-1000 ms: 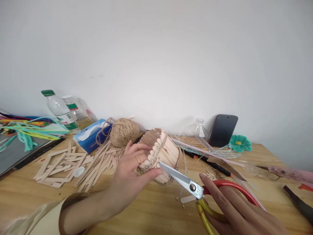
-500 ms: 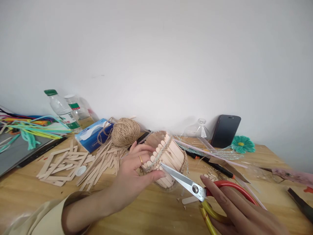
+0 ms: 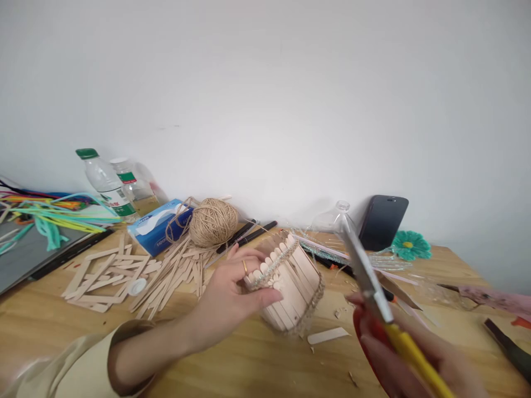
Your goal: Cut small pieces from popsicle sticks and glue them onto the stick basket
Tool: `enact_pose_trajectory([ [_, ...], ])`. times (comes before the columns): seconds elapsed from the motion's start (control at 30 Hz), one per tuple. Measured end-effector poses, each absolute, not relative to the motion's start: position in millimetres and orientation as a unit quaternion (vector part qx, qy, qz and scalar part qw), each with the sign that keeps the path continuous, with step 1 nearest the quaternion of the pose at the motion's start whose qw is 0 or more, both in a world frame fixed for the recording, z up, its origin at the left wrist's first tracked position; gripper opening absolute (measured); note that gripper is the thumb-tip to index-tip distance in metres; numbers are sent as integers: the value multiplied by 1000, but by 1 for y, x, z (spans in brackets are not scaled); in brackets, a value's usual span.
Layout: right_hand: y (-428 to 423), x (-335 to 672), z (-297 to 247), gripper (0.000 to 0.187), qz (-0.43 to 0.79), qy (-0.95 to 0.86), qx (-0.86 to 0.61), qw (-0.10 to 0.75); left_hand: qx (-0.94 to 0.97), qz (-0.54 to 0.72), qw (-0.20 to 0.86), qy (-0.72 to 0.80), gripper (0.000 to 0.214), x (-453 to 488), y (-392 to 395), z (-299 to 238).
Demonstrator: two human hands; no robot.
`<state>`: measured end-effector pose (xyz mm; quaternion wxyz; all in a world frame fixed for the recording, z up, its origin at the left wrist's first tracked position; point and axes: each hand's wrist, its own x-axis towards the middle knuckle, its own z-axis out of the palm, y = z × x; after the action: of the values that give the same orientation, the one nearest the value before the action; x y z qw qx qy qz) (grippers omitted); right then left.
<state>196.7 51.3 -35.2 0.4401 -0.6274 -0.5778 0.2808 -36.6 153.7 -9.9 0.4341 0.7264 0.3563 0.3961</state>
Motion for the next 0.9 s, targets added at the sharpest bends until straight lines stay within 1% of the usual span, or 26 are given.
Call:
enact_pose_trajectory([
  [0.07, 56, 201, -39, 46, 326, -520, -618, 491, 707, 390, 481, 341, 17, -38, 154, -9],
  [0.1, 59, 204, -43, 55, 334, -528, -604, 495, 697, 379, 510, 331, 16, -38, 154, -9],
  [0.17, 67, 209, -54, 66, 320, -534, -559, 548, 672, 343, 579, 310, 15, -40, 155, -11],
  [0.23, 74, 210, -61, 74, 344, -554, -528, 544, 653, 304, 633, 285, 18, -40, 154, -13],
  [0.3, 79, 207, -61, 72, 370, -566, -513, 528, 648, 271, 662, 260, 20, -38, 153, -17],
  [0.4, 82, 194, -47, 63, 401, -578, -486, 518, 646, 222, 691, 236, 23, -33, 151, -22],
  [0.53, 80, 177, -25, 45, 463, -621, -458, 436, 620, 203, 724, 225, 25, -28, 150, -24],
  [0.63, 78, 172, -18, 35, 517, -608, -430, 422, 629, 180, 721, 229, 22, -29, 153, -22],
  [0.73, 79, 172, -16, 32, 548, -584, -416, 430, 670, 152, 689, 231, 25, -33, 158, -20],
  [0.8, 79, 173, -16, 33, 557, -578, -414, 429, 716, 170, 637, 231, 26, -36, 160, -18],
  [0.9, 80, 175, -17, 34, 570, -574, -419, 413, 793, 231, 517, 224, 22, -38, 161, -12],
])
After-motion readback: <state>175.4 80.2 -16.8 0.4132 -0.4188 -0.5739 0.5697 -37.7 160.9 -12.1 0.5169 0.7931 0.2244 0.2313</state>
